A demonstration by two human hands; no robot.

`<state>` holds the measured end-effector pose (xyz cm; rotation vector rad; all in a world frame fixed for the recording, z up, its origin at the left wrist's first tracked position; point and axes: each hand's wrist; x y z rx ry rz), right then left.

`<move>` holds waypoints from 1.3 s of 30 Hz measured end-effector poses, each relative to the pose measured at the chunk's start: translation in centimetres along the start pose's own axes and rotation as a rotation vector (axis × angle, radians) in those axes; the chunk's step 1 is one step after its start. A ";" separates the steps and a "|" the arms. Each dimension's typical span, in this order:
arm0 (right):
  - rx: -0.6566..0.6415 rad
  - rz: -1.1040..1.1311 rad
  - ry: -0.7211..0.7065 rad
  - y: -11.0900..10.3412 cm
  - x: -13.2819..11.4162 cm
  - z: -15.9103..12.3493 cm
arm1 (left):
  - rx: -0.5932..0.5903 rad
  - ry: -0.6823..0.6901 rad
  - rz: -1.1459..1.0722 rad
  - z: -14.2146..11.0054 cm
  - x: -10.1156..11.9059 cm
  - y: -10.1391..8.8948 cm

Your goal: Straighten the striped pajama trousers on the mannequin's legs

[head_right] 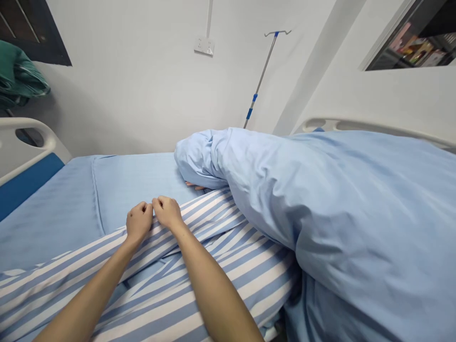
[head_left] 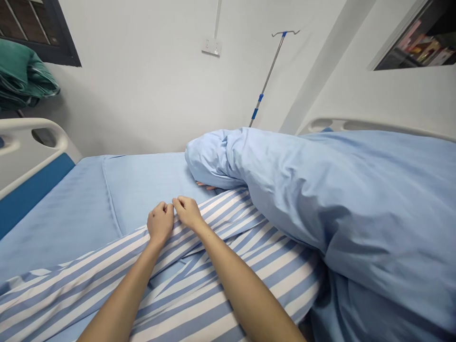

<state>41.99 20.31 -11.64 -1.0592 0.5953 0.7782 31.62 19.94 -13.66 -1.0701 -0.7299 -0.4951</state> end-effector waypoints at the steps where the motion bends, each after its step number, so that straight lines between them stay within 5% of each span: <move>1: -0.004 0.005 0.002 0.2 0.5 -0.2 | -0.006 0.001 0.011 0.0 0.0 0.1; 8: 0.034 0.121 0.010 0.2 1.1 -0.1 | -0.011 -0.020 -0.071 0.3 -0.1 0.2; 16: 0.089 0.347 0.053 -0.1 1.5 0.4 | -0.153 -0.120 -0.450 1.2 3.7 -0.5; 22: 0.106 0.345 0.057 0.0 1.4 0.4 | 0.039 -0.016 -0.231 -0.8 2.1 1.3; 32: 0.113 0.191 0.049 0.3 0.9 -0.1 | 0.031 0.051 -0.130 -1.3 1.4 1.6; 39: -0.063 -0.022 0.062 -1.8 -0.8 0.9 | -0.001 0.081 -0.112 -1.6 1.1 1.6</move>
Point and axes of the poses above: each hand's wrist, its own z-axis towards the middle knuckle, its own y-axis out of the palm, x = y × z, and after that the axes turned 5 degrees about x, right-handed
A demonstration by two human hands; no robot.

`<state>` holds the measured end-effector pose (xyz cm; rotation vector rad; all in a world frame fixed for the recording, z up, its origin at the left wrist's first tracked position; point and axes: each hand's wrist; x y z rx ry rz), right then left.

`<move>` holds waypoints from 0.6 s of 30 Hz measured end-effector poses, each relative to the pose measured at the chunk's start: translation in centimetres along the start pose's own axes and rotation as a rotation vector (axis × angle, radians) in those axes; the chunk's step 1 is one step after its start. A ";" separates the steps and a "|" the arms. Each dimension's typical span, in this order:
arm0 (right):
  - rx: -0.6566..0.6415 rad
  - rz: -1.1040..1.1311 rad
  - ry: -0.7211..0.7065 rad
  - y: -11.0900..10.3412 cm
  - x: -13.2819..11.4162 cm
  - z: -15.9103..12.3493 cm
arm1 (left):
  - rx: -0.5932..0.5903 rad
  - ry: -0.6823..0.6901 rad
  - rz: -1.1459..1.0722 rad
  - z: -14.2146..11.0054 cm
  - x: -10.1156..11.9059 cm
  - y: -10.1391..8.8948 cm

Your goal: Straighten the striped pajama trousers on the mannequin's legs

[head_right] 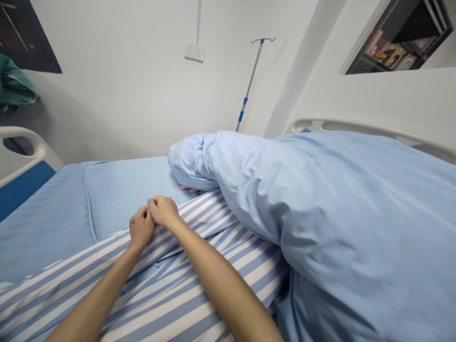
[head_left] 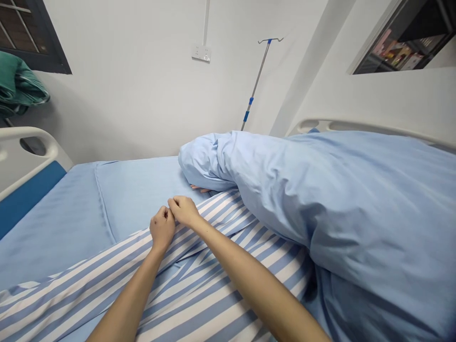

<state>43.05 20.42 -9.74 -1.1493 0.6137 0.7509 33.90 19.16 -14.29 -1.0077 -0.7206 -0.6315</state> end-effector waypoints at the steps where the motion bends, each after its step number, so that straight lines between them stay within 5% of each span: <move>1: -0.008 -0.013 -0.057 -0.4 -0.2 0.0 | -0.005 0.006 -0.002 0.0 0.0 0.0; 4: 0.023 0.002 -0.146 -0.7 0.1 -0.5 | -0.001 0.012 -0.011 -0.1 0.1 -0.1; 10: 0.208 -0.163 -0.058 0.9 2.7 -1.6 | 0.015 0.020 -0.038 -0.2 0.2 0.0; 18: 0.196 0.118 -0.028 0.1 2.9 -1.0 | -0.017 -0.034 -0.041 0.9 1.8 -0.1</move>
Point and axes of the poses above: each hand's wrist, its own z-axis towards the middle knuckle, its own y-axis out of the palm, x = y × z, and after that the axes turned 5 degrees about x, right-handed
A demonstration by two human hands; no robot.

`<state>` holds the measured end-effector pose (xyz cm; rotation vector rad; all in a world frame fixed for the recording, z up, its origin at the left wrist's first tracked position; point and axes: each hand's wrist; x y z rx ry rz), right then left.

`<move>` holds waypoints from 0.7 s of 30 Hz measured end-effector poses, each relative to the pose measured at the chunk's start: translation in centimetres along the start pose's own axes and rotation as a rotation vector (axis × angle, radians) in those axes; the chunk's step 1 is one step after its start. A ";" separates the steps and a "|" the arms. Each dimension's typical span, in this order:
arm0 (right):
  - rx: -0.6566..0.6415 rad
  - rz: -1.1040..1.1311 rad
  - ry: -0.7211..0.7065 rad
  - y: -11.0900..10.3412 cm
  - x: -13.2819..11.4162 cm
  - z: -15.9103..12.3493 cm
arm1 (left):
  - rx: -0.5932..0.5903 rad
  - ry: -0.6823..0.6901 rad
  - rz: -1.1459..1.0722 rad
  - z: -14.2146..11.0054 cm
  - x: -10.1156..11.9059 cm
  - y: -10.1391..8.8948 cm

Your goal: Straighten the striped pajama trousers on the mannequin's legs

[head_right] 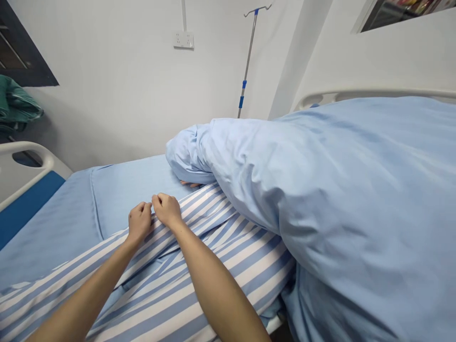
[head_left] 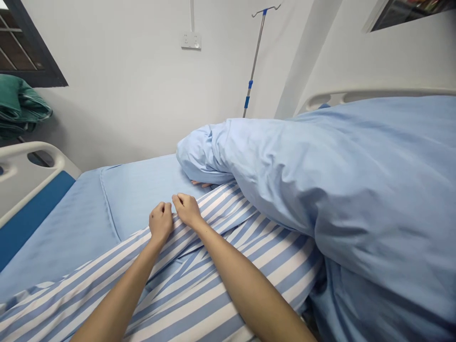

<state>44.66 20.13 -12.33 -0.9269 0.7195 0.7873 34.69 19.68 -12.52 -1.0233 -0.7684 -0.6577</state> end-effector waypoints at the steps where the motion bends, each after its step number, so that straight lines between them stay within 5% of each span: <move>1: 0.007 0.048 0.008 -0.1 0.1 0.1 | 0.020 -0.022 -0.062 0.5 0.8 0.0; 6: 0.027 0.256 0.092 -0.3 0.5 1.0 | 0.097 -0.129 -0.457 1.8 4.1 1.2; 11: 0.023 0.290 0.131 -0.4 0.5 1.1 | 0.050 -0.067 -0.169 0.2 2.7 2.7; 21: 0.075 -0.306 -0.149 -2.6 -1.4 0.4 | -0.029 0.129 0.066 -0.8 1.7 2.8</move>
Point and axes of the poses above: each hand's wrist, its own z-axis towards the middle knuckle, its own y-axis out of the palm, x = y × z, and after that the axes turned 5 degrees about x, right-handed
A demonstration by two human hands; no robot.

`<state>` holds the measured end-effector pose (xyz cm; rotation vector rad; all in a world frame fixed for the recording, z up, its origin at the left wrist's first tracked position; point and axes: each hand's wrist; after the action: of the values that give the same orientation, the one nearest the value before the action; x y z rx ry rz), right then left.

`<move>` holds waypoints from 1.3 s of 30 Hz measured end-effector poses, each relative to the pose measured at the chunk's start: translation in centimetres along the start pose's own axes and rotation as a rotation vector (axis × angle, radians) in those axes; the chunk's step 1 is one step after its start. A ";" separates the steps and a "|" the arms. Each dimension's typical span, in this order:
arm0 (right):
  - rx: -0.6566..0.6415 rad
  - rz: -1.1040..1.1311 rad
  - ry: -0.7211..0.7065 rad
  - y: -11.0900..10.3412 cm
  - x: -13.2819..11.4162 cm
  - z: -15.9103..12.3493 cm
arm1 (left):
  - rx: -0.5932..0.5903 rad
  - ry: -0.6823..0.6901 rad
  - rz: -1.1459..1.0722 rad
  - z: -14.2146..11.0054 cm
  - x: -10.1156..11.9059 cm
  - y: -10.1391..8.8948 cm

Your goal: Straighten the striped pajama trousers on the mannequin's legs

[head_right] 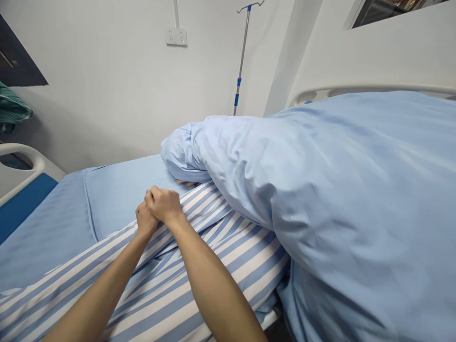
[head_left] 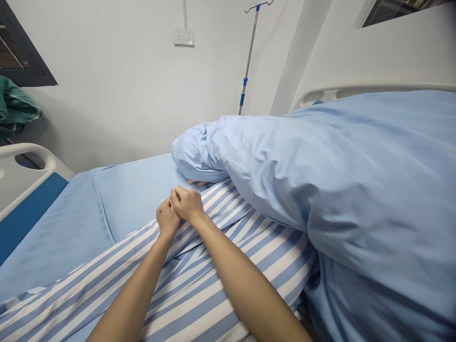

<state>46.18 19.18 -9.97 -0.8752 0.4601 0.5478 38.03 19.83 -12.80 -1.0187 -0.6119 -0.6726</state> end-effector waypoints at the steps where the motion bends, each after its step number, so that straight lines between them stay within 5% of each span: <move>1: -0.005 -0.005 0.033 0.1 0.4 0.1 | 0.009 -0.007 -0.006 -0.1 0.1 0.0; 7: -0.011 0.199 0.202 1.8 3.1 1.0 | -0.027 -0.043 -0.055 1.1 1.2 0.3; 12: 0.039 0.370 0.298 1.1 3.1 1.6 | 0.080 -0.118 -0.261 2.0 2.6 1.9; 19: 0.173 -0.022 0.189 -1.4 2.4 1.2 | -0.066 -0.052 -0.042 0.5 2.3 2.9; 26: 0.081 0.067 0.335 -0.5 5.0 1.9 | -0.070 0.014 0.018 0.7 3.2 2.7; 32: 0.109 0.255 0.368 -0.9 5.2 2.4 | -0.016 0.001 -0.164 1.8 5.0 4.0; 39: 0.257 -0.050 0.213 -2.7 4.4 2.0 | -0.139 -0.021 0.071 0.9 4.6 5.1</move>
<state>51.51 20.52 -9.83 -0.6976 0.6849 0.3415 44.70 21.51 -11.97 -1.1731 -0.5506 -0.6490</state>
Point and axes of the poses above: each hand's wrist, its own z-axis towards the middle knuckle, its own y-axis out of the palm, x = y × z, and after that the axes turned 5 degrees about x, right-handed
